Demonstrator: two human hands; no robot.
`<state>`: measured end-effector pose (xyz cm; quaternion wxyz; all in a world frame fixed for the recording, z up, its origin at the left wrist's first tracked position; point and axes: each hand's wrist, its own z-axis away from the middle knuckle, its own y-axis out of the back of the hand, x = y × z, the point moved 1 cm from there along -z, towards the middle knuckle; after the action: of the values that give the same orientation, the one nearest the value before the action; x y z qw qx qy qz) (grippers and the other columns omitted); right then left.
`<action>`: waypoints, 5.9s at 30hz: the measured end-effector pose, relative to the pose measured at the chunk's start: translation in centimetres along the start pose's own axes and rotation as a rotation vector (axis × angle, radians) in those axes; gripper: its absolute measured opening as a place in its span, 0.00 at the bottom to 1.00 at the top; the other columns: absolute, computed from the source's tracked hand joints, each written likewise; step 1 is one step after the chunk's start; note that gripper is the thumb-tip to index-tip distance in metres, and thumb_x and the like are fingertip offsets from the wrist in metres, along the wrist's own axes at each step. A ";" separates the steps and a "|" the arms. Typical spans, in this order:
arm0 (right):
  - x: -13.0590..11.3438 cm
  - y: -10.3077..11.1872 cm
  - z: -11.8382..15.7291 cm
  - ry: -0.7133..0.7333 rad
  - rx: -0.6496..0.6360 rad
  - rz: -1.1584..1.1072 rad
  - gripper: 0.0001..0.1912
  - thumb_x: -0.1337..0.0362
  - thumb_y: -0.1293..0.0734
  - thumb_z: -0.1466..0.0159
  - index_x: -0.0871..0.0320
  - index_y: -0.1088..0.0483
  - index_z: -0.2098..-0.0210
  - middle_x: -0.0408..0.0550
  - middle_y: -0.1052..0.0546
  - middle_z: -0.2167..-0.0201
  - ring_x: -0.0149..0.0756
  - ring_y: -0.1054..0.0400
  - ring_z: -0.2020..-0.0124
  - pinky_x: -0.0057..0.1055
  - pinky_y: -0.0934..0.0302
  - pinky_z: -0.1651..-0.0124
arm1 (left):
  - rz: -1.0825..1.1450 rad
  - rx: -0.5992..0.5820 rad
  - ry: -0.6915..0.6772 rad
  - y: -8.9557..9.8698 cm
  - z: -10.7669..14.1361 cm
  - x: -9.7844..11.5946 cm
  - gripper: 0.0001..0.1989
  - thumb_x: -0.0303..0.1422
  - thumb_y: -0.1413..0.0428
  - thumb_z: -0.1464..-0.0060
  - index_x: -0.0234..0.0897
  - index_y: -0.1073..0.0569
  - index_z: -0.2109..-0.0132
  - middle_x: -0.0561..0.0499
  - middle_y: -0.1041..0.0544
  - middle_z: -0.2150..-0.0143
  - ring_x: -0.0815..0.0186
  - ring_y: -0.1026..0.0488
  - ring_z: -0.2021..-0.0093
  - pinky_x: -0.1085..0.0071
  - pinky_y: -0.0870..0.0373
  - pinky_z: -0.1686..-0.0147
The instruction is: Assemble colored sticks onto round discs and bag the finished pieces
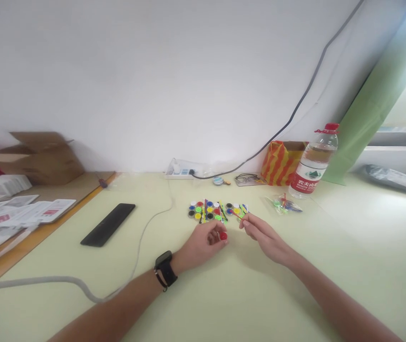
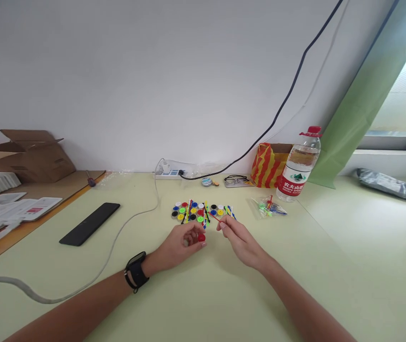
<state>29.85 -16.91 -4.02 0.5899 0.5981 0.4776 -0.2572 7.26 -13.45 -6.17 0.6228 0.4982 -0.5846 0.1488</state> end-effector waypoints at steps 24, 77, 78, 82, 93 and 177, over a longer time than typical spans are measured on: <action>1.5 -2.9 -0.2 0.056 -0.044 -0.050 0.12 0.53 0.39 0.28 0.54 0.34 0.60 0.44 0.28 0.68 0.35 0.34 0.67 0.30 0.38 0.66 | 0.024 0.004 -0.087 0.1 0.0 1.2 0.11 0.37 0.44 0.36 0.38 0.21 0.53 0.46 0.21 0.57 0.63 0.25 0.57 0.68 0.27 0.56; 2.3 -2.3 -0.3 0.470 0.089 0.170 0.13 0.72 0.36 0.32 0.52 0.21 0.59 0.51 0.24 0.60 0.37 0.27 0.60 0.32 0.31 0.58 | 0.198 0.041 -0.087 0.1 -0.2 -0.5 0.10 0.36 0.38 0.41 0.34 0.23 0.56 0.45 0.22 0.58 0.63 0.24 0.60 0.65 0.23 0.56; 2.2 -2.3 -0.3 0.463 0.082 0.169 0.13 0.72 0.37 0.32 0.52 0.21 0.58 0.51 0.23 0.60 0.37 0.27 0.60 0.32 0.31 0.58 | 0.190 0.041 -0.090 0.1 -0.2 -0.5 0.10 0.36 0.37 0.41 0.34 0.23 0.57 0.45 0.22 0.59 0.63 0.24 0.60 0.65 0.24 0.56; 2.1 -2.1 -0.5 0.394 0.067 0.151 0.10 0.69 0.36 0.31 0.53 0.22 0.59 0.49 0.23 0.62 0.37 0.27 0.62 0.32 0.31 0.59 | 0.186 0.037 -0.103 0.3 -0.2 -0.3 0.10 0.36 0.37 0.42 0.33 0.22 0.59 0.45 0.22 0.60 0.63 0.24 0.61 0.66 0.25 0.58; 1.7 -1.8 -0.6 0.267 0.037 0.047 0.11 0.59 0.35 0.30 0.55 0.22 0.61 0.50 0.22 0.64 0.38 0.27 0.63 0.33 0.31 0.62 | 0.252 0.036 -0.091 0.4 -0.1 0.0 0.12 0.38 0.36 0.42 0.33 0.22 0.59 0.43 0.21 0.59 0.62 0.24 0.60 0.66 0.25 0.57; 1.2 -1.6 0.0 0.181 -0.135 0.487 0.13 0.64 0.37 0.32 0.56 0.38 0.74 0.41 0.30 0.76 0.31 0.41 0.74 0.29 0.49 0.68 | 0.432 0.077 0.179 1.3 -1.3 -1.6 0.20 0.48 0.42 0.38 0.35 0.31 0.67 0.53 0.28 0.75 0.71 0.34 0.73 0.74 0.40 0.69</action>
<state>28.99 -16.86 -5.82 0.6280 0.6751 0.3865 -0.0209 6.62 -11.16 -6.79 0.6063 0.3698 -0.6139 0.3447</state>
